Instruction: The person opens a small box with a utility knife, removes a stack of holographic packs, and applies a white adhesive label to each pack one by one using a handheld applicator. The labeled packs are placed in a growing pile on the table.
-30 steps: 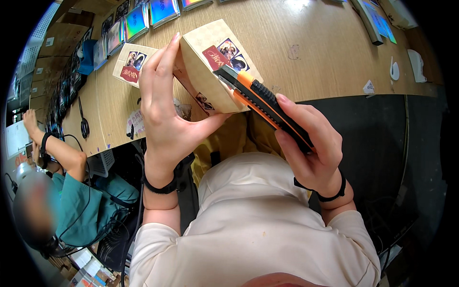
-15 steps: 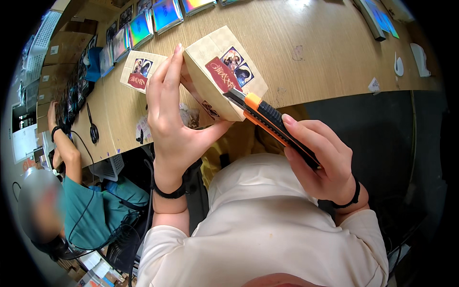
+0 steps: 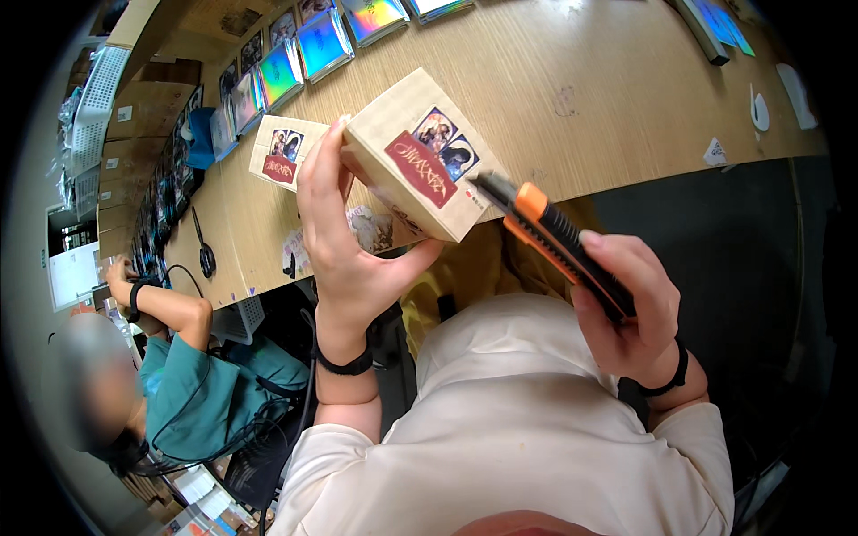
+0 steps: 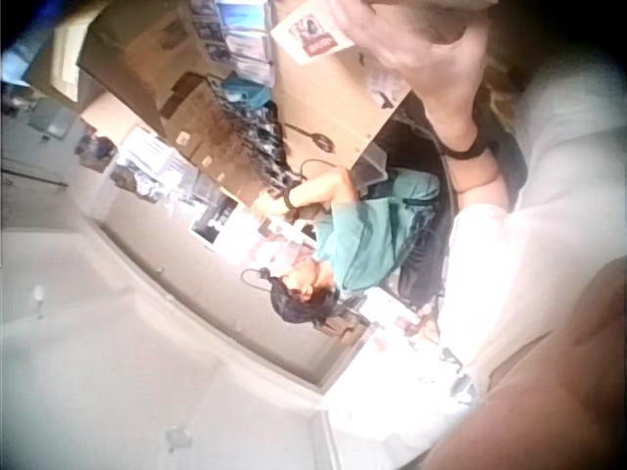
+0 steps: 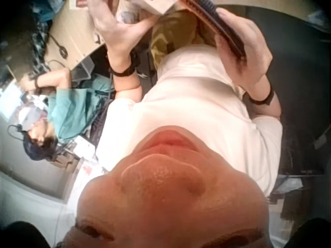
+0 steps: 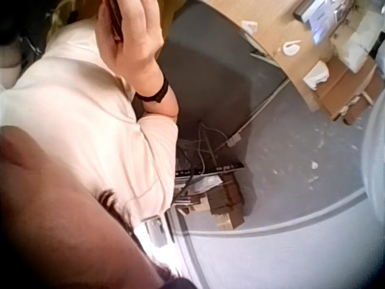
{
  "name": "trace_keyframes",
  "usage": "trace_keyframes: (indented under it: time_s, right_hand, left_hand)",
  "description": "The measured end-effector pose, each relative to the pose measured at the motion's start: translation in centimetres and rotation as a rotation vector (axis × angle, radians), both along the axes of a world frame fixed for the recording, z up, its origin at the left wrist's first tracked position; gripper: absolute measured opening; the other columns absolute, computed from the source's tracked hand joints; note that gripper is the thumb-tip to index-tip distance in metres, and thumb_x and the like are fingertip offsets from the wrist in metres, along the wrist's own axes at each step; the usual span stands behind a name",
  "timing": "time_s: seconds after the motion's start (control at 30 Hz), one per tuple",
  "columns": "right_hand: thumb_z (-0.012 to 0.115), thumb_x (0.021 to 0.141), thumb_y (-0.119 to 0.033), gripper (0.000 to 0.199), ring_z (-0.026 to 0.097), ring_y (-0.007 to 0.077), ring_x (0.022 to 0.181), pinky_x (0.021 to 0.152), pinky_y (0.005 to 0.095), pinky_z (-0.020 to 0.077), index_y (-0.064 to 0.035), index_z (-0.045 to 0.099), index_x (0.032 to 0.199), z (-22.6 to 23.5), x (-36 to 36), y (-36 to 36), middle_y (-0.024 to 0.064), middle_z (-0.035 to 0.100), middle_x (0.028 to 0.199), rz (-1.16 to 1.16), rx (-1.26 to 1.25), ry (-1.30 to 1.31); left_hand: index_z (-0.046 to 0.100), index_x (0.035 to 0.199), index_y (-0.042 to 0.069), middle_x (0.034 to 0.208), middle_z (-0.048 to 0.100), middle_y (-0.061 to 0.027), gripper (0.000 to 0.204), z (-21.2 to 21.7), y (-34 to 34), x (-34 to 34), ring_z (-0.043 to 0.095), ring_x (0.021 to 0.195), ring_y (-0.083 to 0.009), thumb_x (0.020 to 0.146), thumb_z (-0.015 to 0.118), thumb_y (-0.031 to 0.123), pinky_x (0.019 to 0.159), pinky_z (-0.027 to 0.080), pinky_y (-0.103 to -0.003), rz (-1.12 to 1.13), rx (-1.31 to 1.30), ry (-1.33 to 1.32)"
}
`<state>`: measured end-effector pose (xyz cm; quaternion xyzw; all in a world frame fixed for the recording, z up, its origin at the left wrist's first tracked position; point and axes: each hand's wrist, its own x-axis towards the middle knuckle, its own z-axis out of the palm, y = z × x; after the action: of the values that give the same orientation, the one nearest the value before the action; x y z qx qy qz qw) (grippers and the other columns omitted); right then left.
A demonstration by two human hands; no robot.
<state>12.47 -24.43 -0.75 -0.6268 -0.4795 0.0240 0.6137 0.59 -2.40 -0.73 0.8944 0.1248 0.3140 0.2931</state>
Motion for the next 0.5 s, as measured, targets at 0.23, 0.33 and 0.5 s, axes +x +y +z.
trace_keyframes:
  time_s: [0.23,0.33,0.5]
  right_hand:
    - [0.061,0.072,0.015,0.048,0.058,0.0166,0.070,0.059,0.0244,0.0481,0.0022,0.062,0.118,-0.3,-0.7,1.6,0.0115,0.059,0.091,0.115,-0.066,0.094]
    - [0.061,0.071,0.015,0.050,0.056,0.0159,0.069,0.058,0.0242,0.0474,0.0013,0.062,0.119,-0.4,-0.8,2.1,0.0108,0.058,0.090,0.124,-0.064,0.080]
    - [0.064,0.072,0.013,0.047,0.059,0.0183,0.064,0.054,0.0249,0.0475,0.0010,0.062,0.118,-0.6,-0.6,2.3,0.0126,0.062,0.085,0.132,-0.071,0.015]
  left_hand:
    - [0.034,0.137,-0.002,0.132,0.042,-0.0185,0.101,0.4,-0.9,-0.5,0.047,0.118,-0.0327,0.051,0.085,0.011,0.097,0.043,-0.039,0.071,0.152,0.054]
    - [0.034,0.137,-0.003,0.132,0.043,-0.0191,0.102,0.4,-1.1,-0.7,0.046,0.118,-0.0342,0.050,0.085,0.011,0.097,0.042,-0.040,0.077,0.168,0.062]
    - [0.034,0.139,-0.003,0.130,0.043,-0.0188,0.105,0.3,-1.4,-0.6,0.046,0.118,-0.0338,0.049,0.086,0.012,0.098,0.041,-0.040,0.087,0.192,0.052]
